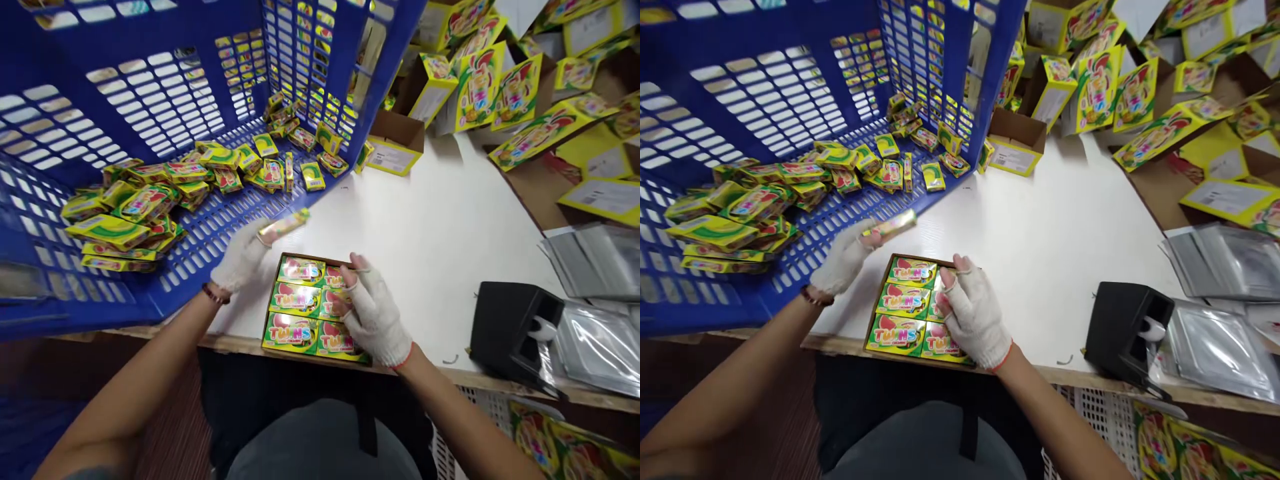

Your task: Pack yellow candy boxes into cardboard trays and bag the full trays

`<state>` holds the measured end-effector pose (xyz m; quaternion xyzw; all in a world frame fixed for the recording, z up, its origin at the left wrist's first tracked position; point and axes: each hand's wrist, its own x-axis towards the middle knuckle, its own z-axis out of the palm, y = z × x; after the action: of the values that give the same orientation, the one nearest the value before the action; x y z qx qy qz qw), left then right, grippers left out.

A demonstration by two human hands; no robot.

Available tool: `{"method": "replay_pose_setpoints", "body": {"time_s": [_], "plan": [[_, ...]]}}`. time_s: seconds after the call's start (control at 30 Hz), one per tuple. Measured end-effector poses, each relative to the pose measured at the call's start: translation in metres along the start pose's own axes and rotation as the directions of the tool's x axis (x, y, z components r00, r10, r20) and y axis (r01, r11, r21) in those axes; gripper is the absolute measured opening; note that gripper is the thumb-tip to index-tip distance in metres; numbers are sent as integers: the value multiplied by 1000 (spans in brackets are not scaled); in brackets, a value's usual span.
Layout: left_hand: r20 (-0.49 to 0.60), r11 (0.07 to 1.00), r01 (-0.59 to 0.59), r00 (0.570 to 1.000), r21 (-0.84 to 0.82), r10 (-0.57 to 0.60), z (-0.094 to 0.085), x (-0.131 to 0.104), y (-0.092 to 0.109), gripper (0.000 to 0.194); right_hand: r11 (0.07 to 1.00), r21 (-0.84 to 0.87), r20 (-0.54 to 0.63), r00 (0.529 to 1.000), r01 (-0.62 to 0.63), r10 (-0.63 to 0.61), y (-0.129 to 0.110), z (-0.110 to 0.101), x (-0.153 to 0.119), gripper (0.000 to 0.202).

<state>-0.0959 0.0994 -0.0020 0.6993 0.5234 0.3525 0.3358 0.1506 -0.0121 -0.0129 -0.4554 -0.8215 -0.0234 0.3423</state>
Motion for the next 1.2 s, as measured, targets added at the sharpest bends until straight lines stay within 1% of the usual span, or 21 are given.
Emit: {"method": "replay_pose_setpoints", "body": {"time_s": [0.03,0.07,0.1,0.13,0.17,0.2,0.23,0.27,0.33,0.4,0.43,0.53,0.63,0.73,0.83,0.9,0.97,1.03,1.1,1.13,1.2], "plan": [[57,999,-27,998,-25,29,4,-13,17,43,999,-15,-46,998,32,-33,1,-4,8,68],[162,996,-67,984,-50,75,8,-24,32,44,997,-32,-64,995,68,-70,3,-8,17,64],[245,991,-114,961,-65,127,12,-33,45,44,994,-43,-45,994,96,-98,5,-12,27,56],[298,987,-147,941,-66,160,17,-39,55,44,993,-46,10,994,109,-108,7,-14,35,46],[325,983,-181,928,-36,183,21,-42,62,45,994,-40,86,992,99,-95,11,-16,42,39],[323,975,-219,925,28,198,25,-43,64,46,998,-30,167,984,61,-55,16,-18,47,35],[308,959,-257,928,121,210,29,-43,63,48,1000,-26,233,972,-7,13,21,-18,49,35],[294,926,-294,930,236,221,32,-42,60,50,995,-29,270,958,-91,96,27,-18,50,35],[308,817,-362,921,450,238,36,-41,49,53,971,-45,284,929,-237,240,35,-17,46,35],[357,723,-402,906,562,227,39,-41,39,52,954,-72,320,899,-293,300,37,-14,42,29],[374,701,-411,901,582,218,40,-42,35,52,952,-94,355,884,-290,304,36,-12,41,25],[381,703,-424,896,571,230,42,-45,30,48,950,-168,417,855,-262,309,29,-4,43,21],[362,728,-420,899,543,249,44,-46,29,47,940,-189,389,857,-284,337,27,4,47,22],[353,751,-413,901,515,253,44,-44,29,47,922,-160,355,851,-352,387,28,10,47,23],[346,771,-405,903,491,254,44,-43,29,45,895,-121,310,840,-429,445,24,11,45,21],[343,784,-403,903,472,258,44,-42,30,43,886,-86,272,845,-455,460,20,9,44,22],[342,793,-405,902,455,264,43,-41,29,42,883,-4,250,855,-468,454,20,6,43,27],[343,792,-408,900,453,268,44,-40,28,43,877,92,263,861,-471,435,25,3,43,36],[346,787,-413,898,459,271,44,-39,26,44,886,117,309,864,-449,397,30,3,43,43],[348,785,-415,898,460,271,44,-39,26,44,901,85,340,862,-426,375,31,4,43,44],[356,783,-417,896,462,267,44,-39,25,44,924,-60,394,842,-377,369,29,9,40,41]]}}
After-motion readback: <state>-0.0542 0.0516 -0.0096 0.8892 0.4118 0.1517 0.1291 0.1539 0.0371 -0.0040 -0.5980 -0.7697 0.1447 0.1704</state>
